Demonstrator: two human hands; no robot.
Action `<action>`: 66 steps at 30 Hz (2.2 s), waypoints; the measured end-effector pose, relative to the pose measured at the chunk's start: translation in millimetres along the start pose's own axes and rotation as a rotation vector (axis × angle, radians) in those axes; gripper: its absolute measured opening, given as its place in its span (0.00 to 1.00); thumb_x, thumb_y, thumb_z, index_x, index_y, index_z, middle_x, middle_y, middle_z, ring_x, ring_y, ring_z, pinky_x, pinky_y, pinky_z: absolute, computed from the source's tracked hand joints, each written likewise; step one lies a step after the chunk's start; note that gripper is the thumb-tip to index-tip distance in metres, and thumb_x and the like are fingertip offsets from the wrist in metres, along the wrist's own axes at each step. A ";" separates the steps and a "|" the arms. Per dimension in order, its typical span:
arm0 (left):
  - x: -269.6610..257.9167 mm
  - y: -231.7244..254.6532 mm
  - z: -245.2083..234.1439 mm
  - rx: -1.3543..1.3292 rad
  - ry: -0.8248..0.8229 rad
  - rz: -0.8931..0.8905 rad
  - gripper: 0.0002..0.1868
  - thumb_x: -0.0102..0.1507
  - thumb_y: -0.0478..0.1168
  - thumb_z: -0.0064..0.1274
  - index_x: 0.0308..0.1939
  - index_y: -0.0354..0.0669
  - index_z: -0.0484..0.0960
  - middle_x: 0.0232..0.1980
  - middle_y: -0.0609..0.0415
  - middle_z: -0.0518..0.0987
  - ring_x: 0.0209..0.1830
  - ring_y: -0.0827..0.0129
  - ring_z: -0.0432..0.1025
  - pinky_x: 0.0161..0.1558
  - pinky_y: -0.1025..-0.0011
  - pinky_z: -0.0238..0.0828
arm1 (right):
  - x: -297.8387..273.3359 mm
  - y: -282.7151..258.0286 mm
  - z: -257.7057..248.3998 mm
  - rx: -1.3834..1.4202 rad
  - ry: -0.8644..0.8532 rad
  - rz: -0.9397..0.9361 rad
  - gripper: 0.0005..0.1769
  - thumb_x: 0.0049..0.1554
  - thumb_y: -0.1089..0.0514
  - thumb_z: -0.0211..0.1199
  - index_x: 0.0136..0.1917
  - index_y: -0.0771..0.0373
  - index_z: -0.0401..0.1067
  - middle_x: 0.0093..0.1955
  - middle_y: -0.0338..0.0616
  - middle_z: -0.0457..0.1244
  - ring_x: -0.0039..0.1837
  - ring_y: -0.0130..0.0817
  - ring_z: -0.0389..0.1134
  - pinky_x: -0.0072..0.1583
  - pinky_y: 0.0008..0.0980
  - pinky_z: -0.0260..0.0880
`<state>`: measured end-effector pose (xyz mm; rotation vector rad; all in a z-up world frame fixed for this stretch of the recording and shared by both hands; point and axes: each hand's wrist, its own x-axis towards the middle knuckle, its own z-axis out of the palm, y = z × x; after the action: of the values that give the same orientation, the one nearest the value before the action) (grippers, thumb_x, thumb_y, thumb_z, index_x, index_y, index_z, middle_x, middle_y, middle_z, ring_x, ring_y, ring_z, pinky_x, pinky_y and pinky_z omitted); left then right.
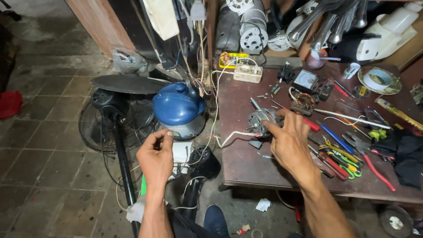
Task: Preparing and connecting electrical wires to a fan motor on a repair bench.
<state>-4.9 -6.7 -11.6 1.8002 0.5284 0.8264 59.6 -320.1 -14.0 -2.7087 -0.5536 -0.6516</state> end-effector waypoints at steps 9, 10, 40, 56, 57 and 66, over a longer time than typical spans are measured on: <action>1.4 0.1 -3.2 0.002 0.002 0.001 0.04 0.60 0.35 0.62 0.39 0.44 0.88 0.26 0.55 0.80 0.24 0.79 0.67 0.33 0.74 0.70 | -2.3 -3.8 14.3 -0.073 0.002 -0.026 0.21 0.49 0.64 0.57 0.53 0.44 0.77 0.62 0.42 0.55 0.63 0.48 0.55 0.59 0.49 0.53; 0.9 0.2 -3.5 0.004 0.006 -0.004 0.04 0.60 0.36 0.62 0.39 0.45 0.88 0.27 0.55 0.80 0.24 0.79 0.67 0.33 0.74 0.70 | -2.7 -3.2 14.5 -0.078 0.000 -0.017 0.21 0.48 0.63 0.58 0.53 0.44 0.77 0.62 0.42 0.55 0.63 0.47 0.55 0.59 0.48 0.54; 4.8 3.4 -10.7 -0.011 -0.028 -0.024 0.07 0.61 0.40 0.57 0.38 0.45 0.87 0.32 0.65 0.82 0.29 0.81 0.67 0.39 0.79 0.68 | -13.9 16.0 4.7 0.036 0.144 -0.081 0.23 0.54 0.67 0.55 0.60 0.57 0.80 0.63 0.53 0.60 0.66 0.53 0.55 0.61 0.55 0.51; 6.7 3.8 -16.7 -0.027 -0.041 -0.057 0.07 0.61 0.41 0.56 0.38 0.45 0.87 0.30 0.66 0.80 0.28 0.81 0.65 0.36 0.79 0.66 | -210.1 -43.4 63.5 0.450 -0.250 -0.362 0.12 0.56 0.54 0.63 0.54 0.49 0.75 0.30 0.31 0.59 0.29 0.22 0.59 0.31 0.27 0.61; 6.8 2.5 -15.9 -0.026 -0.035 -0.061 0.07 0.61 0.41 0.57 0.38 0.45 0.87 0.30 0.66 0.80 0.28 0.81 0.65 0.37 0.79 0.66 | -205.0 -53.1 60.4 0.318 -0.821 -0.143 0.18 0.57 0.40 0.58 0.60 0.39 0.71 0.44 0.24 0.61 0.46 0.18 0.62 0.46 0.26 0.63; 6.4 -11.0 -10.3 0.001 -0.037 0.038 0.04 0.61 0.38 0.58 0.38 0.46 0.87 0.34 0.64 0.83 0.32 0.81 0.69 0.40 0.78 0.68 | -261.5 3.0 120.9 -0.050 -1.555 0.296 0.18 0.57 0.34 0.56 0.60 0.33 0.69 0.64 0.30 0.63 0.66 0.32 0.64 0.63 0.35 0.62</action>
<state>-8.1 8.2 -17.7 1.8279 0.4718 0.8167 -109.6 -355.2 -244.5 -2.7050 -0.3491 1.6388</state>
